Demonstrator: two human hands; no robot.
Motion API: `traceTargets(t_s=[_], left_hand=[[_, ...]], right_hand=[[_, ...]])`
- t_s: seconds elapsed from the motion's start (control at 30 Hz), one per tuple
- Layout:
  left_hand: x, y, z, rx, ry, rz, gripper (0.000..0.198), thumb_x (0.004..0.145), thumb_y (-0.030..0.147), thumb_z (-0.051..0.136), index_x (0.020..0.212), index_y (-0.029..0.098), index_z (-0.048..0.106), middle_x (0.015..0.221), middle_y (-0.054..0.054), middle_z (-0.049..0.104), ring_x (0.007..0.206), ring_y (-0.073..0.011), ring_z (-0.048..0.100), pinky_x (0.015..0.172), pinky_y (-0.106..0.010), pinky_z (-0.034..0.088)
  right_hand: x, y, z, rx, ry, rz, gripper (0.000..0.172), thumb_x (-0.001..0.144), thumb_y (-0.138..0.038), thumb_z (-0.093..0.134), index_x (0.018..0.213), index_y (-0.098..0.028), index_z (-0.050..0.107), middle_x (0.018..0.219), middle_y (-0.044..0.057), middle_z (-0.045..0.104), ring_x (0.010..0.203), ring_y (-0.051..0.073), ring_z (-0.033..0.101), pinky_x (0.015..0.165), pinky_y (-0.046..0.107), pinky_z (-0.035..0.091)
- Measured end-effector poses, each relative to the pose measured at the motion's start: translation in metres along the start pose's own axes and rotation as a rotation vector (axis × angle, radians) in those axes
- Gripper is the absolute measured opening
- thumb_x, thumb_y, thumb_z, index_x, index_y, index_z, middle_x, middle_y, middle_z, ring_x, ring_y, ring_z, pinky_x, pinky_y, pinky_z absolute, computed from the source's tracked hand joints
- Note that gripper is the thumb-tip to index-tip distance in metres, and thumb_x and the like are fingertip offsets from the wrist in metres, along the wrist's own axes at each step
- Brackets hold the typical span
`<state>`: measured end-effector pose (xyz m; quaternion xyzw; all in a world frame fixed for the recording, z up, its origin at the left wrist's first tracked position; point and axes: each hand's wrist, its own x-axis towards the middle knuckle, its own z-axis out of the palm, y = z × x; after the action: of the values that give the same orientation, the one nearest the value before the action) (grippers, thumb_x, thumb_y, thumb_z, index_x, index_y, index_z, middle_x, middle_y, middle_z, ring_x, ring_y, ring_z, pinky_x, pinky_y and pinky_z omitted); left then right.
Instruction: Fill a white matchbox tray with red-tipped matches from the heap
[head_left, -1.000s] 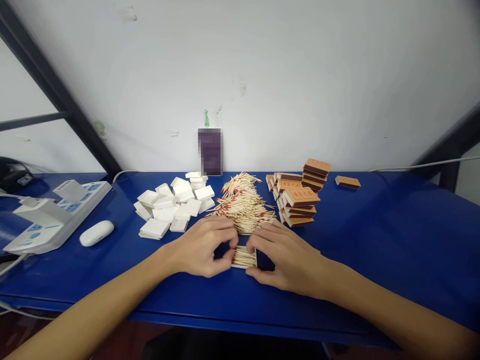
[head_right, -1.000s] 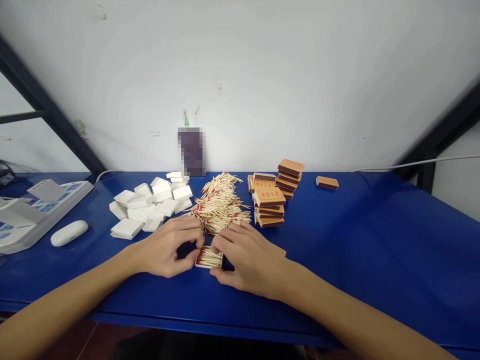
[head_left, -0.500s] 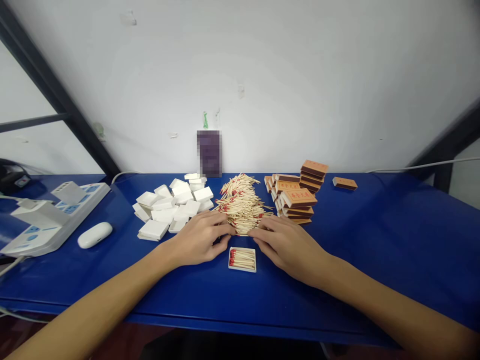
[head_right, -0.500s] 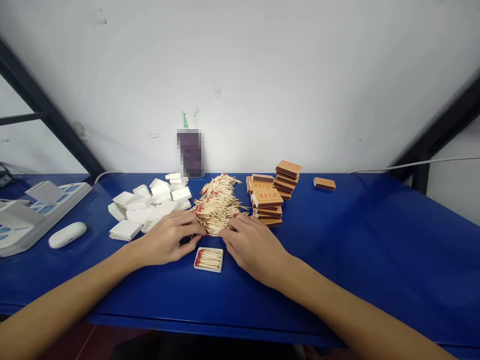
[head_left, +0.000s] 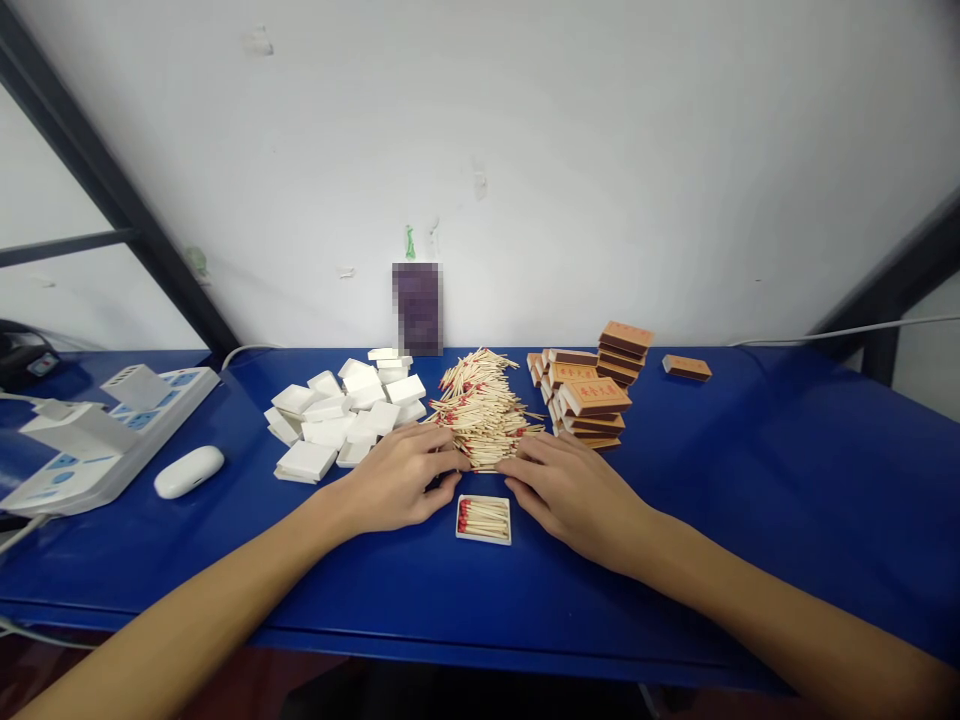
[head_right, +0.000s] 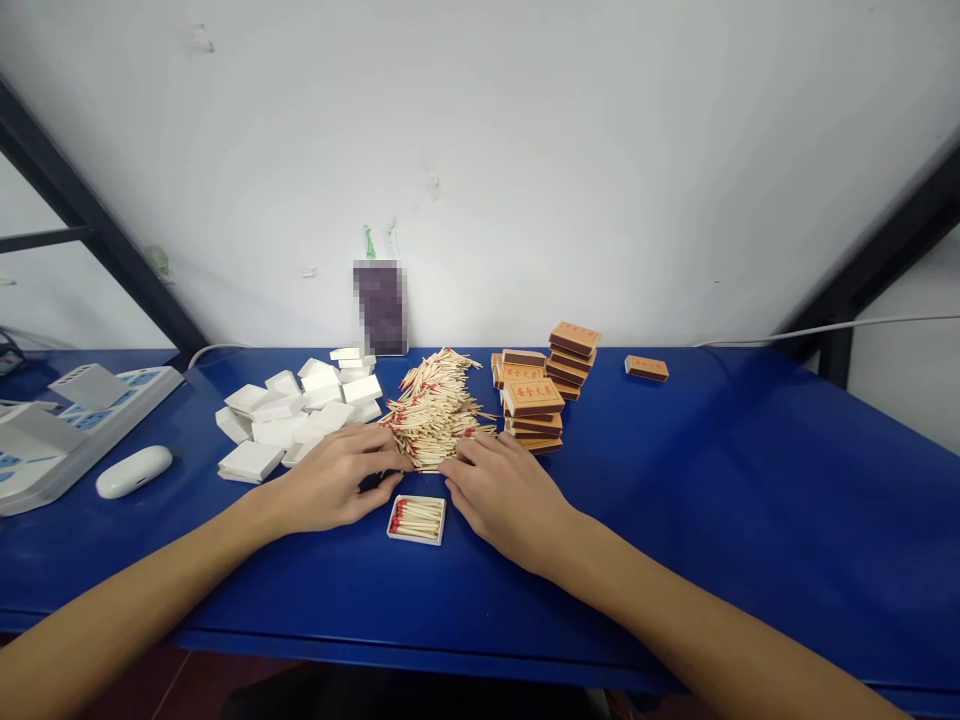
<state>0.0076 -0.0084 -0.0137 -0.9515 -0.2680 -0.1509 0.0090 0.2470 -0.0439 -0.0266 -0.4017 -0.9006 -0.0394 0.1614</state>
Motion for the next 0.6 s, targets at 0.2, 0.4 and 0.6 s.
traceTargets(t_s=[0.2, 0.4, 0.6], left_hand=[[0.0012, 0.0009, -0.0007, -0.006, 0.008, 0.018, 0.022, 0.093, 0.018, 0.048, 0.103, 0.019, 0.067, 0.084, -0.003, 0.059, 0.079, -0.0161, 0.055, 0.073, -0.030, 0.042], [0.0020, 0.0017, -0.0009, -0.020, -0.002, 0.023, 0.022, 0.093, 0.018, 0.047, 0.103, 0.019, 0.067, 0.085, -0.004, 0.059, 0.081, -0.0171, 0.056, 0.074, -0.031, 0.042], [0.0017, 0.0021, -0.0008, -0.024, -0.002, 0.029, 0.020, 0.094, 0.019, 0.047, 0.100, 0.019, 0.066, 0.085, -0.003, 0.059, 0.081, -0.0162, 0.057, 0.073, -0.030, 0.041]], right_hand=[[0.0010, -0.0012, -0.0015, 0.034, -0.009, 0.012, 0.020, 0.094, -0.015, 0.048, 0.097, -0.017, 0.067, 0.091, 0.007, 0.065, 0.088, 0.023, 0.058, 0.080, 0.038, 0.042], [0.0010, -0.0007, -0.0011, 0.032, -0.015, 0.021, 0.018, 0.094, -0.015, 0.049, 0.097, -0.017, 0.066, 0.091, 0.007, 0.065, 0.088, 0.022, 0.057, 0.078, 0.037, 0.039], [0.0011, -0.0003, 0.0016, 0.037, -0.001, 0.017, 0.017, 0.096, -0.017, 0.048, 0.092, -0.017, 0.065, 0.090, 0.006, 0.065, 0.088, 0.021, 0.057, 0.078, 0.035, 0.038]])
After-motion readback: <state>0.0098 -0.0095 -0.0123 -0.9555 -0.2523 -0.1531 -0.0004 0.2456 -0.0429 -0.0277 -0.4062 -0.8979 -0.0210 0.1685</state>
